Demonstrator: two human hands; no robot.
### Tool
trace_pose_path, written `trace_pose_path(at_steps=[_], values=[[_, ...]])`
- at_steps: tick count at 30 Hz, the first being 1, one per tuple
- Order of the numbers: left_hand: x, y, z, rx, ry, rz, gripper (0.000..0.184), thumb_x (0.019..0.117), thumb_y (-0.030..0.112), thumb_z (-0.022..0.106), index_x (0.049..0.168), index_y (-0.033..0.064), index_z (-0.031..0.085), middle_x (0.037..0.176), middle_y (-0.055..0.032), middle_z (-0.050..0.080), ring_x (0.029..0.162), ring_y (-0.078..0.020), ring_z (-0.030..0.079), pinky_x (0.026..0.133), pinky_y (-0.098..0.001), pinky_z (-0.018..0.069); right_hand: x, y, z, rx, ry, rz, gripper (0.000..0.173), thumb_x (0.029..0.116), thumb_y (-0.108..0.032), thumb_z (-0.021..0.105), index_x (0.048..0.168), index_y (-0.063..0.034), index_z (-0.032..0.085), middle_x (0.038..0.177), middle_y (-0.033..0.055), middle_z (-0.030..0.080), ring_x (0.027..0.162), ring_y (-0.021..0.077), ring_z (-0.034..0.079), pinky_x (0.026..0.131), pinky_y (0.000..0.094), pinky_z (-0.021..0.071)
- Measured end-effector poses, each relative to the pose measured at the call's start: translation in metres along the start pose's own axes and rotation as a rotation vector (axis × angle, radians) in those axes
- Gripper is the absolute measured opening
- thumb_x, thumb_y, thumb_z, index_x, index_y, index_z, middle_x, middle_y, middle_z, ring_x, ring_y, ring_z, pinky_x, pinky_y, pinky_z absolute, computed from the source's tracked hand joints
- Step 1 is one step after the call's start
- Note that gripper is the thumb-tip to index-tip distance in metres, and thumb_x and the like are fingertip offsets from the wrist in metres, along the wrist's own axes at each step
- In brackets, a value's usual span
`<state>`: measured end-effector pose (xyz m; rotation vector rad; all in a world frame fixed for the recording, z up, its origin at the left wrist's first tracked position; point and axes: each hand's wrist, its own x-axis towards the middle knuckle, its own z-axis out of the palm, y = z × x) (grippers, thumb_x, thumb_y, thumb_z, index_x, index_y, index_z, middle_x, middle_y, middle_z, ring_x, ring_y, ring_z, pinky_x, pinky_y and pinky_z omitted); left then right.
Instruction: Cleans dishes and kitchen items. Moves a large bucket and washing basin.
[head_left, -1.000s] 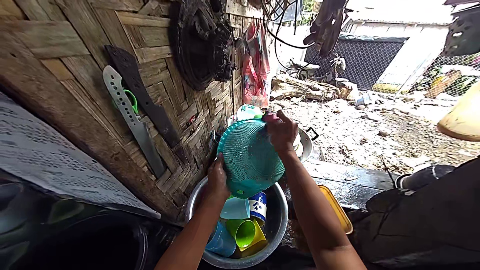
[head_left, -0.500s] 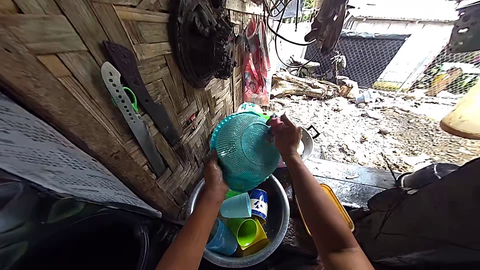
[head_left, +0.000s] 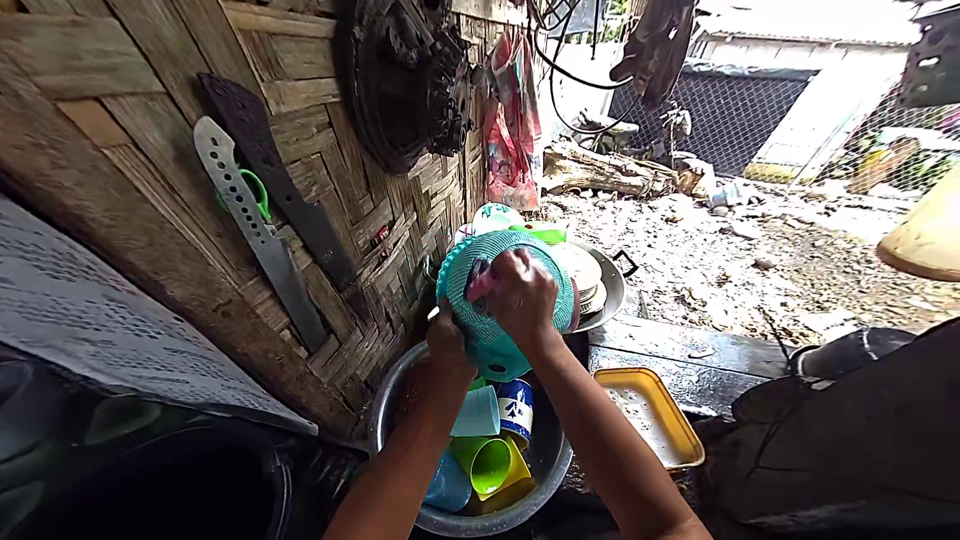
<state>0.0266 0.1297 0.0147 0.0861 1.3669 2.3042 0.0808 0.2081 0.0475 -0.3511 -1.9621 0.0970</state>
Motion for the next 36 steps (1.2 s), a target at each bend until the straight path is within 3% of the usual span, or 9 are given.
trace_pose_path(at_steps=[3, 7, 14, 17, 20, 22, 26, 32, 36], values=[[0.01, 0.013, -0.005, -0.062, 0.072, -0.085, 0.045, 0.1107, 0.045, 0.031, 0.115, 0.0086, 0.057, 0.09, -0.0062, 0.063, 0.076, -0.0134, 0.063, 0.065, -0.032, 0.0538, -0.045, 0.009, 0.012, -0.014, 0.081, -0.332, 0.01, 0.0845, -0.011, 0.068, 0.077, -0.005, 0.069, 0.071, 0.0142, 0.065, 0.066, 0.0323, 0.067, 0.054, 0.0433, 0.0523], [0.003, 0.022, -0.004, -0.202, 0.091, -0.141, 0.056, 0.1102, 0.051, 0.026, 0.144, 0.0108, 0.045, 0.135, -0.0134, 0.056, 0.122, -0.0257, 0.057, 0.098, -0.05, 0.0496, -0.053, 0.035, 0.016, -0.052, 0.168, -0.149, 0.009, 0.0843, -0.004, 0.066, 0.086, 0.0017, 0.072, 0.084, 0.0222, 0.069, 0.078, 0.0384, 0.071, 0.065, 0.0488, 0.0581], [-0.007, 0.011, -0.005, -0.36, -0.026, -0.178, 0.05, 0.1104, 0.049, 0.018, 0.101, 0.0146, 0.053, 0.077, -0.0016, 0.059, 0.068, -0.011, 0.061, 0.06, -0.0301, 0.0534, -0.055, 0.003, 0.016, -0.004, 0.099, -0.28, 0.011, 0.0831, -0.011, 0.067, 0.074, -0.0059, 0.068, 0.07, 0.013, 0.066, 0.066, 0.0309, 0.068, 0.053, 0.0426, 0.0534], [-0.007, 0.017, -0.014, -0.377, 0.079, -0.169, 0.052, 0.1094, 0.052, 0.025, 0.136, 0.0138, 0.048, 0.122, -0.0097, 0.06, 0.111, -0.023, 0.06, 0.091, -0.0482, 0.052, -0.071, 0.031, 0.01, 0.019, 0.136, 0.071, 0.012, 0.082, -0.009, 0.069, 0.081, 0.0034, 0.07, 0.079, 0.0206, 0.069, 0.074, 0.0365, 0.071, 0.063, 0.0521, 0.0574], [-0.005, 0.008, -0.026, -0.344, -0.056, -0.077, 0.052, 0.1098, 0.052, 0.022, 0.133, 0.016, 0.05, 0.117, -0.0062, 0.063, 0.109, -0.0192, 0.063, 0.09, -0.0447, 0.0543, -0.06, 0.044, 0.0, 0.4, 0.167, 0.574, 0.025, 0.0996, -0.006, 0.055, 0.113, 0.0126, 0.064, 0.104, 0.0242, 0.069, 0.098, 0.0304, 0.068, 0.09, 0.0494, 0.0543], [0.002, 0.004, -0.036, -0.303, -0.186, 0.013, 0.05, 0.1106, 0.049, 0.021, 0.131, 0.0158, 0.053, 0.112, -0.0045, 0.067, 0.104, -0.016, 0.066, 0.088, -0.041, 0.0573, -0.043, 0.061, -0.002, 0.739, 0.188, 0.767, 0.025, 0.1069, -0.017, 0.043, 0.115, 0.0003, 0.059, 0.097, 0.0031, 0.062, 0.088, 0.0051, 0.06, 0.083, 0.0268, 0.0526], [0.006, 0.007, -0.051, 0.047, -0.232, 0.22, 0.043, 0.1131, 0.034, 0.024, 0.132, 0.0058, 0.05, 0.106, -0.0047, 0.064, 0.098, -0.0104, 0.065, 0.088, -0.0332, 0.0564, 0.001, 0.089, -0.025, 1.05, -0.023, 0.975, 0.015, 0.1076, -0.012, 0.045, 0.113, -0.0043, 0.057, 0.083, -0.004, 0.062, 0.071, -0.0003, 0.06, 0.066, 0.0191, 0.053], [-0.007, 0.003, -0.051, 0.507, -0.387, 0.599, 0.026, 0.1069, 0.011, 0.043, 0.104, -0.0061, 0.062, 0.075, 0.0079, 0.061, 0.07, 0.0078, 0.06, 0.072, -0.0158, 0.0532, 0.067, 0.068, -0.048, 0.492, -0.454, 0.739, 0.033, 0.1041, -0.009, 0.053, 0.135, 0.004, 0.057, 0.126, 0.0221, 0.063, 0.113, 0.0276, 0.061, 0.099, 0.0474, 0.0479], [0.001, 0.002, -0.033, 0.489, -0.338, 0.657, 0.026, 0.1079, 0.015, 0.044, 0.101, 0.0001, 0.064, 0.071, 0.0095, 0.06, 0.066, 0.006, 0.06, 0.066, -0.0177, 0.0535, 0.057, 0.004, -0.049, -0.001, -0.31, 0.27, 0.022, 0.0934, -0.02, 0.068, 0.103, -0.0008, 0.069, 0.097, 0.0212, 0.068, 0.094, 0.041, 0.068, 0.075, 0.0608, 0.0526]])
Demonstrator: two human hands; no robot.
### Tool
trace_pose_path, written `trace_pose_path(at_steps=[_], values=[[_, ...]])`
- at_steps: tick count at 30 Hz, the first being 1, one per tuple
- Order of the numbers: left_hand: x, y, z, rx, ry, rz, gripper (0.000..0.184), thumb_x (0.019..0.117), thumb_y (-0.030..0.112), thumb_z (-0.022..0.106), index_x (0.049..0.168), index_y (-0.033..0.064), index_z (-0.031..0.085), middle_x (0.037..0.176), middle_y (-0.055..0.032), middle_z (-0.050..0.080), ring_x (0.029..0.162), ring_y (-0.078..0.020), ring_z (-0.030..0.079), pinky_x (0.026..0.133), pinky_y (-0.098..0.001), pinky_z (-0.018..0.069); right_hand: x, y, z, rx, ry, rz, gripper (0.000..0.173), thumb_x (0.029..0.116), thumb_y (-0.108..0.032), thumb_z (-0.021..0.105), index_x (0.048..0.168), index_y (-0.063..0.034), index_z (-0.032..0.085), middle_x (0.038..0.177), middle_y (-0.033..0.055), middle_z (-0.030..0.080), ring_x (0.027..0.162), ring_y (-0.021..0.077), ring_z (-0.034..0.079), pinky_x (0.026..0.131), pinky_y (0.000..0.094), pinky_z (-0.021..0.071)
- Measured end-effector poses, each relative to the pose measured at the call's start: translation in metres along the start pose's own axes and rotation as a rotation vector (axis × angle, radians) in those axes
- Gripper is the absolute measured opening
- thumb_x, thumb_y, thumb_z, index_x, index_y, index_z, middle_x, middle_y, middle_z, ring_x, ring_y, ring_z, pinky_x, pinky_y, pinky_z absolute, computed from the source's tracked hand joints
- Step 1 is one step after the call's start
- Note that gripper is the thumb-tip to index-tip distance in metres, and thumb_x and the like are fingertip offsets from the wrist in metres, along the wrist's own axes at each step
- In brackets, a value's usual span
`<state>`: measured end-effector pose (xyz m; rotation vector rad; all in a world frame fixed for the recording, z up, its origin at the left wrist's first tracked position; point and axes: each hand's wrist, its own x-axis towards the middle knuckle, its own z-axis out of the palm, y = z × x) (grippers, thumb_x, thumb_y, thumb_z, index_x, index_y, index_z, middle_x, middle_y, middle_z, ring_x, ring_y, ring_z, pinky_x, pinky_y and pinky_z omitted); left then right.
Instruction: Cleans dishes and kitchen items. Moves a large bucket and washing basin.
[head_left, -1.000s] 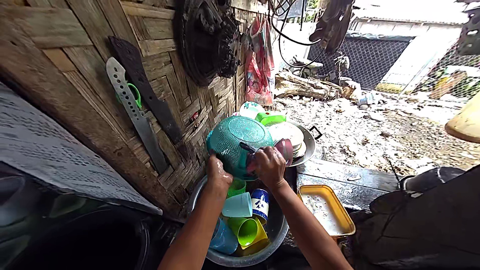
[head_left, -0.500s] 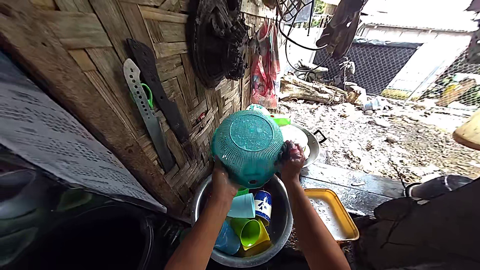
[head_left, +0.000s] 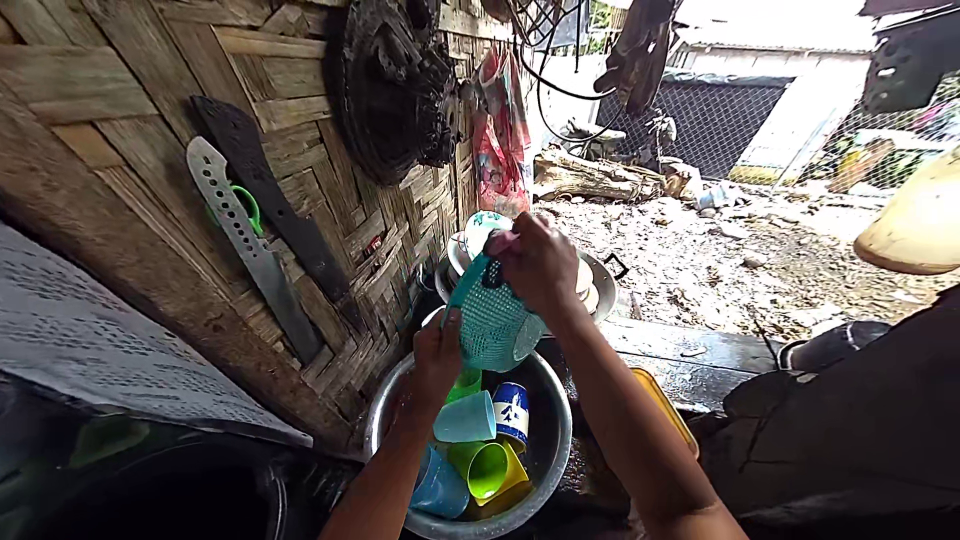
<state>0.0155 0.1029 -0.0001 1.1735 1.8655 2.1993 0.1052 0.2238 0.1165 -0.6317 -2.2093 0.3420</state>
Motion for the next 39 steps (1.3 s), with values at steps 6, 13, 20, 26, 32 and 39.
trace_pose_path(at_steps=[6, 13, 20, 26, 32, 39], values=[[0.0, 0.002, 0.009, 0.028, 0.073, 0.011, 0.02, 0.1035, 0.007, 0.05, 0.103, -0.0043, 0.066, 0.08, 0.0022, 0.063, 0.074, 0.0015, 0.058, 0.073, -0.0223, 0.0506, -0.044, -0.002, 0.046, -0.038, 0.35, -0.47, 0.007, 0.0777, -0.008, 0.075, 0.079, -0.0031, 0.07, 0.074, 0.0166, 0.066, 0.069, 0.0363, 0.069, 0.051, 0.0478, 0.0513], [0.01, 0.038, 0.0, -0.28, 0.235, -0.278, 0.035, 0.1115, 0.035, 0.037, 0.11, 0.0092, 0.061, 0.087, 0.0038, 0.065, 0.081, -0.0042, 0.067, 0.078, -0.0298, 0.0593, -0.032, 0.059, 0.055, 0.315, 0.497, 0.147, 0.026, 0.0948, -0.011, 0.063, 0.106, 0.0119, 0.069, 0.101, 0.0275, 0.071, 0.097, 0.0369, 0.07, 0.087, 0.0531, 0.0533], [0.012, 0.02, 0.005, -0.165, 0.247, -0.512, 0.051, 0.1111, 0.043, 0.035, 0.131, 0.0017, 0.058, 0.121, -0.0131, 0.064, 0.112, -0.0166, 0.063, 0.099, -0.0403, 0.0514, -0.075, 0.034, 0.073, 0.26, 0.421, -0.167, 0.015, 0.0805, -0.007, 0.068, 0.086, 0.0071, 0.069, 0.08, 0.0213, 0.067, 0.076, 0.0355, 0.067, 0.065, 0.049, 0.054], [-0.003, 0.029, -0.02, -0.256, 0.095, -0.734, 0.055, 0.1077, 0.052, 0.038, 0.144, 0.0136, 0.049, 0.129, -0.0083, 0.063, 0.116, -0.0193, 0.062, 0.097, -0.0454, 0.0527, -0.069, 0.107, 0.005, 0.171, 0.165, 0.263, 0.032, 0.1013, -0.021, 0.055, 0.108, 0.0067, 0.07, 0.109, 0.0261, 0.069, 0.107, 0.039, 0.066, 0.093, 0.0584, 0.0487], [-0.049, 0.025, -0.035, -0.257, 0.003, -0.954, 0.044, 0.1109, 0.039, 0.037, 0.143, 0.0119, 0.049, 0.125, -0.0096, 0.063, 0.111, -0.0201, 0.064, 0.093, -0.0446, 0.0546, -0.15, 0.187, -0.043, 0.099, -0.025, 0.734, 0.038, 0.1034, -0.018, 0.051, 0.13, 0.0082, 0.058, 0.128, 0.0329, 0.059, 0.12, 0.0461, 0.058, 0.102, 0.0654, 0.0429], [-0.089, -0.011, -0.036, 0.102, -0.244, -0.479, 0.05, 0.1029, 0.006, 0.05, 0.148, -0.0073, 0.035, 0.132, -0.0202, 0.059, 0.115, -0.0147, 0.063, 0.097, -0.0299, 0.0523, -0.196, 0.213, -0.03, -0.082, -0.439, 0.936, 0.046, 0.0983, -0.012, 0.066, 0.138, 0.0076, 0.053, 0.131, 0.0352, 0.058, 0.126, 0.0495, 0.055, 0.107, 0.0628, 0.0401]])
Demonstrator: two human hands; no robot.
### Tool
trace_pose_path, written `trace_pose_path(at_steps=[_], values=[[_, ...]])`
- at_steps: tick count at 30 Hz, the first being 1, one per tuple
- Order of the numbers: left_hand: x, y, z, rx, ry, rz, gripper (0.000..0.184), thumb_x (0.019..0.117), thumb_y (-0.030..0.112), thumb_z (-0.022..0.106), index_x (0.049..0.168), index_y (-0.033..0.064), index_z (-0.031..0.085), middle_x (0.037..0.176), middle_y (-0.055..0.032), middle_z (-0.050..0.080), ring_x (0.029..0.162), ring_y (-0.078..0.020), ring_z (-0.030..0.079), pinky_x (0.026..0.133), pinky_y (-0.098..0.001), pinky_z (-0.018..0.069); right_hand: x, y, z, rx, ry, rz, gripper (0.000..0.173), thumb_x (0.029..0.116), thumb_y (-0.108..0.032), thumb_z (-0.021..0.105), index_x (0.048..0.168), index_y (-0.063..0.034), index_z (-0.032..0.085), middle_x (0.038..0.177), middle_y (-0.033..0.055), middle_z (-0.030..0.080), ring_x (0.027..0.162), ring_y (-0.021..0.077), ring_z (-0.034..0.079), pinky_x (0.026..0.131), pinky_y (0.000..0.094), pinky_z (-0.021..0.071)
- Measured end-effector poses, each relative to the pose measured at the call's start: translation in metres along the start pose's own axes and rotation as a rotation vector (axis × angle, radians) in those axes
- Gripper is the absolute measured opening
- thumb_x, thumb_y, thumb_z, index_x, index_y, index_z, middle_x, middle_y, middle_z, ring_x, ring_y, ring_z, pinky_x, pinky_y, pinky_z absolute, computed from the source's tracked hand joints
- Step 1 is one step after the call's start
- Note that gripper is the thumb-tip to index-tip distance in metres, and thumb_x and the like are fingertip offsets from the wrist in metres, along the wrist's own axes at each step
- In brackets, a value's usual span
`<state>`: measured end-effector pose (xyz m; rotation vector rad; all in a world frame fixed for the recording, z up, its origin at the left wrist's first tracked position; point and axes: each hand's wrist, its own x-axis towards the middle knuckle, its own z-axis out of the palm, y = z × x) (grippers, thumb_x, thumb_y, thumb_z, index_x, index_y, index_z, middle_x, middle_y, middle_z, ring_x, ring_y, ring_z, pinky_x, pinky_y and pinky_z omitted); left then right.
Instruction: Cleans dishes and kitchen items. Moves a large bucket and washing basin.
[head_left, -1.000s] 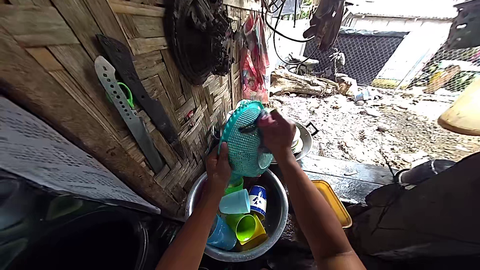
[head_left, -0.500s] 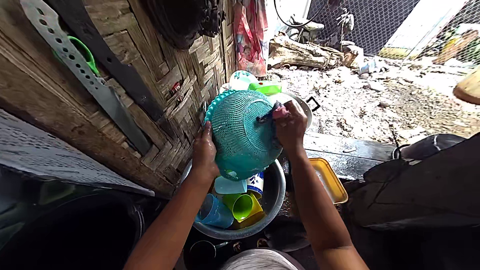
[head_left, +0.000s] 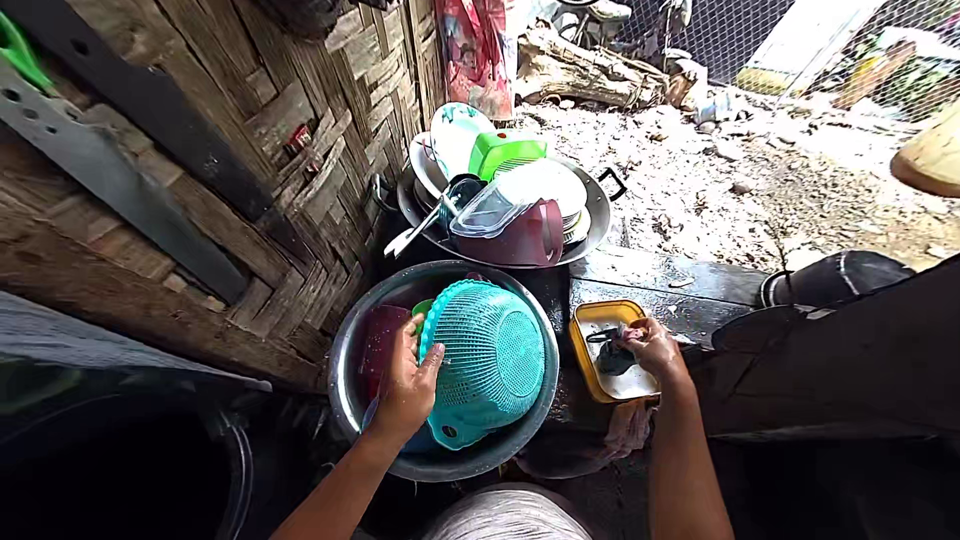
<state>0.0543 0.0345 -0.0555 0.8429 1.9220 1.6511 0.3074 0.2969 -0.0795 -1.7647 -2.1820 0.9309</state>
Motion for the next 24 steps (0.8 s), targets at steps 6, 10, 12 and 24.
trace_pose_path(at_steps=[6, 10, 12, 24], values=[[-0.017, -0.022, -0.093, 0.323, 0.346, 0.174, 0.079, 0.0937, 0.025, 0.063, 0.154, -0.008, 0.024, 0.156, -0.0289, 0.037, 0.142, -0.0338, 0.043, 0.108, -0.0447, 0.0457, -0.059, -0.02, 0.018, 0.209, -0.127, -0.209, 0.035, 0.1024, -0.014, 0.058, 0.129, 0.0078, 0.06, 0.119, 0.0253, 0.067, 0.098, 0.0304, 0.069, 0.089, 0.0467, 0.0554], [-0.032, -0.048, -0.111, 0.106, 0.322, -0.273, 0.063, 0.0999, 0.013, 0.058, 0.151, -0.006, 0.027, 0.151, -0.0261, 0.042, 0.13, -0.0303, 0.054, 0.099, -0.0452, 0.0513, -0.088, -0.04, 0.058, 0.479, -0.43, -0.075, 0.035, 0.1021, -0.007, 0.057, 0.133, 0.0096, 0.052, 0.118, 0.022, 0.063, 0.092, 0.0219, 0.067, 0.082, 0.0369, 0.0573], [-0.031, -0.057, -0.105, 0.027, 0.255, -0.442, 0.04, 0.1033, 0.008, 0.055, 0.136, -0.0068, 0.039, 0.124, -0.0201, 0.053, 0.103, -0.0226, 0.062, 0.084, -0.0395, 0.056, -0.096, -0.049, 0.073, 0.62, -0.459, -0.003, 0.03, 0.1018, -0.002, 0.055, 0.13, 0.0089, 0.051, 0.11, 0.0151, 0.063, 0.086, 0.0133, 0.066, 0.077, 0.0284, 0.0576], [-0.034, -0.059, -0.101, -0.077, 0.181, -0.444, 0.018, 0.0901, -0.009, 0.056, 0.106, -0.0005, 0.058, 0.08, 0.0012, 0.065, 0.069, -0.0002, 0.064, 0.064, -0.0179, 0.0545, -0.125, -0.069, 0.075, 1.065, -0.462, 0.361, 0.022, 0.0964, 0.011, 0.045, 0.112, 0.0002, 0.055, 0.084, 0.009, 0.068, 0.069, 0.0162, 0.069, 0.061, 0.0308, 0.0599]])
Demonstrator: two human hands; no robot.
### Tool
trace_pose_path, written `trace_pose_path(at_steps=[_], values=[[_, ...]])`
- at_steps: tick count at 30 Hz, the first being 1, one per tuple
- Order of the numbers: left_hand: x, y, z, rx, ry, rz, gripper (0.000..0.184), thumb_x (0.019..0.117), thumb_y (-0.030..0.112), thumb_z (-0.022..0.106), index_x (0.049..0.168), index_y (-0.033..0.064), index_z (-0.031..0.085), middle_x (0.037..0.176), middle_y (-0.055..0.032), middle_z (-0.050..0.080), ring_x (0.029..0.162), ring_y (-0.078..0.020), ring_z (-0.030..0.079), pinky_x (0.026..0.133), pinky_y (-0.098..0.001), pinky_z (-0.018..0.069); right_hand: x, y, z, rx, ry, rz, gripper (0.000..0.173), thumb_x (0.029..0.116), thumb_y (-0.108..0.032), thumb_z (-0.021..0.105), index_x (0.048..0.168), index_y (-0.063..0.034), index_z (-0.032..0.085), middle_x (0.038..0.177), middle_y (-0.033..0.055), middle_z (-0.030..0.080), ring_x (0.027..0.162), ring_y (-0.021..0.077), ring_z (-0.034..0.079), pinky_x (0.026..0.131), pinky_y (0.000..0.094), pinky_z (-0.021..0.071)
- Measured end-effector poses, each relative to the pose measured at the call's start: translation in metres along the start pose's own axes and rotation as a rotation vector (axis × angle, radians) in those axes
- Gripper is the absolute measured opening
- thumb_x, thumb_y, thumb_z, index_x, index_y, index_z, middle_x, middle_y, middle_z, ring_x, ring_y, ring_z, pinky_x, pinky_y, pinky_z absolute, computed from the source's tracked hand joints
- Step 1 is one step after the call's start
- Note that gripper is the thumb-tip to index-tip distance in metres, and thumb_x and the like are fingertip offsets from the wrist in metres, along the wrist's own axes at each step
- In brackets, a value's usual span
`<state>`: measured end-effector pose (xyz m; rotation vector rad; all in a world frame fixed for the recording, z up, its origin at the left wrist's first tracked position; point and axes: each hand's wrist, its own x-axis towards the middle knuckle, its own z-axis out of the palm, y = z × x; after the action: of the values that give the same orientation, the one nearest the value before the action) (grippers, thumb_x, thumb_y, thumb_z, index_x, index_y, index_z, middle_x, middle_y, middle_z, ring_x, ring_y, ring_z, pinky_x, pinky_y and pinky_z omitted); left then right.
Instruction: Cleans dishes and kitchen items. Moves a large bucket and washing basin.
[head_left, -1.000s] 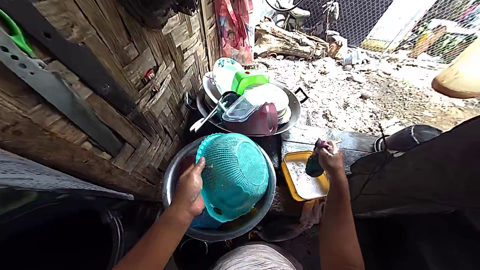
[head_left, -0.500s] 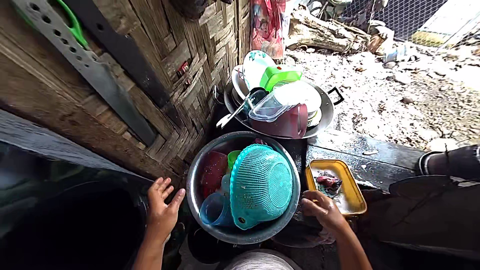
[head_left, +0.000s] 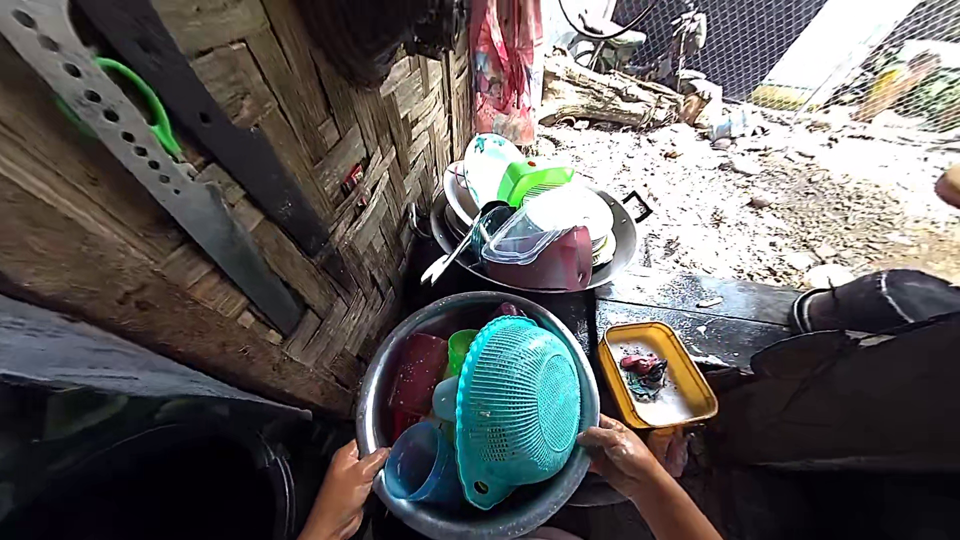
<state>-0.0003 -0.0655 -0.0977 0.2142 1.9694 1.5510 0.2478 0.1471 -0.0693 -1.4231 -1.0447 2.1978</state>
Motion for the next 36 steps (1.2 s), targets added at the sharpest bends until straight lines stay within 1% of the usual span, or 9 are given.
trace_pose_path(at_steps=[5, 9, 11, 14, 17, 19, 23, 30, 36], values=[[-0.03, 0.041, -0.01, -0.122, -0.044, -0.05, 0.024, 0.0927, -0.012, 0.046, 0.099, 0.0088, 0.055, 0.071, 0.0084, 0.069, 0.063, 0.0008, 0.067, 0.06, -0.0185, 0.0581, -0.04, -0.013, -0.006, 0.036, -0.096, -0.181, 0.023, 0.0953, 0.01, 0.044, 0.106, -0.0025, 0.061, 0.086, 0.0036, 0.073, 0.073, 0.0113, 0.072, 0.066, 0.0276, 0.0623], [-0.042, 0.08, 0.018, -0.194, -0.035, -0.039, 0.026, 0.0931, -0.012, 0.044, 0.097, 0.0113, 0.053, 0.068, 0.0096, 0.067, 0.061, 0.0014, 0.066, 0.057, -0.0181, 0.0577, -0.06, -0.029, -0.011, 0.067, 0.024, -0.388, 0.021, 0.1004, 0.003, 0.041, 0.11, -0.0027, 0.059, 0.086, 0.0008, 0.073, 0.075, 0.0082, 0.072, 0.07, 0.0255, 0.0624], [-0.041, 0.097, 0.043, -0.235, -0.03, -0.025, 0.023, 0.0932, -0.01, 0.045, 0.098, 0.011, 0.052, 0.068, 0.0086, 0.065, 0.059, 0.0007, 0.065, 0.055, -0.0183, 0.0569, -0.061, -0.031, -0.021, 0.18, 0.072, -0.524, 0.02, 0.1002, -0.001, 0.039, 0.101, -0.0057, 0.058, 0.081, -0.0009, 0.072, 0.071, 0.0061, 0.071, 0.067, 0.0233, 0.0616], [-0.03, 0.12, 0.085, -0.284, -0.075, -0.003, 0.015, 0.0951, -0.005, 0.047, 0.097, 0.0079, 0.054, 0.07, 0.0035, 0.065, 0.059, -0.0032, 0.065, 0.053, -0.0211, 0.0567, -0.049, -0.029, -0.048, 0.454, -0.03, -0.747, 0.011, 0.0934, -0.011, 0.054, 0.086, -0.015, 0.061, 0.083, -0.0007, 0.073, 0.076, 0.0071, 0.071, 0.069, 0.0252, 0.0612], [-0.021, 0.146, 0.133, -0.307, -0.163, -0.027, 0.01, 0.098, 0.0, 0.048, 0.097, 0.0071, 0.055, 0.072, 0.0001, 0.065, 0.061, -0.0065, 0.065, 0.054, -0.0234, 0.0569, -0.049, -0.034, -0.066, 0.566, -0.067, -0.86, 0.005, 0.0875, -0.02, 0.069, 0.091, -0.0177, 0.068, 0.092, 0.001, 0.076, 0.087, 0.0122, 0.075, 0.076, 0.0311, 0.0637], [-0.018, 0.163, 0.169, -0.322, -0.219, -0.065, 0.008, 0.0992, 0.002, 0.048, 0.099, 0.0063, 0.055, 0.076, -0.0025, 0.064, 0.063, -0.009, 0.065, 0.056, -0.0252, 0.0574, -0.048, -0.034, -0.077, 0.577, -0.039, -0.865, 0.013, 0.0852, -0.024, 0.073, 0.096, -0.0173, 0.069, 0.096, 0.002, 0.076, 0.091, 0.0166, 0.075, 0.081, 0.0368, 0.0642], [-0.006, 0.186, 0.241, -0.374, -0.309, -0.163, 0.007, 0.1001, 0.005, 0.048, 0.106, 0.0054, 0.052, 0.079, -0.0078, 0.061, 0.064, -0.0144, 0.064, 0.056, -0.0283, 0.056, -0.039, -0.025, -0.102, 0.463, 0.014, -0.831, 0.02, 0.087, -0.036, 0.072, 0.097, -0.0189, 0.071, 0.124, 0.0083, 0.072, 0.11, 0.0234, 0.072, 0.088, 0.0393, 0.0612], [0.026, 0.193, 0.373, -0.318, -0.44, -0.173, 0.022, 0.0979, 0.008, 0.054, 0.118, 0.0009, 0.053, 0.094, -0.0151, 0.06, 0.076, -0.0231, 0.063, 0.066, -0.0387, 0.0564, -0.029, -0.004, -0.125, 0.365, -0.053, -0.728, 0.018, 0.0998, -0.025, 0.058, 0.098, -0.0172, 0.074, 0.108, 0.0086, 0.076, 0.092, 0.0181, 0.075, 0.08, 0.0307, 0.0621], [0.044, 0.168, 0.48, -0.224, -0.449, -0.147, 0.024, 0.0959, 0.004, 0.058, 0.118, -0.0027, 0.053, 0.103, -0.0196, 0.056, 0.085, -0.0276, 0.059, 0.072, -0.0442, 0.0543, -0.019, 0.001, -0.139, 0.379, -0.087, -0.665, 0.021, 0.1012, -0.014, 0.051, 0.098, -0.0135, 0.072, 0.107, 0.0084, 0.076, 0.091, 0.0153, 0.074, 0.08, 0.0291, 0.0611]])
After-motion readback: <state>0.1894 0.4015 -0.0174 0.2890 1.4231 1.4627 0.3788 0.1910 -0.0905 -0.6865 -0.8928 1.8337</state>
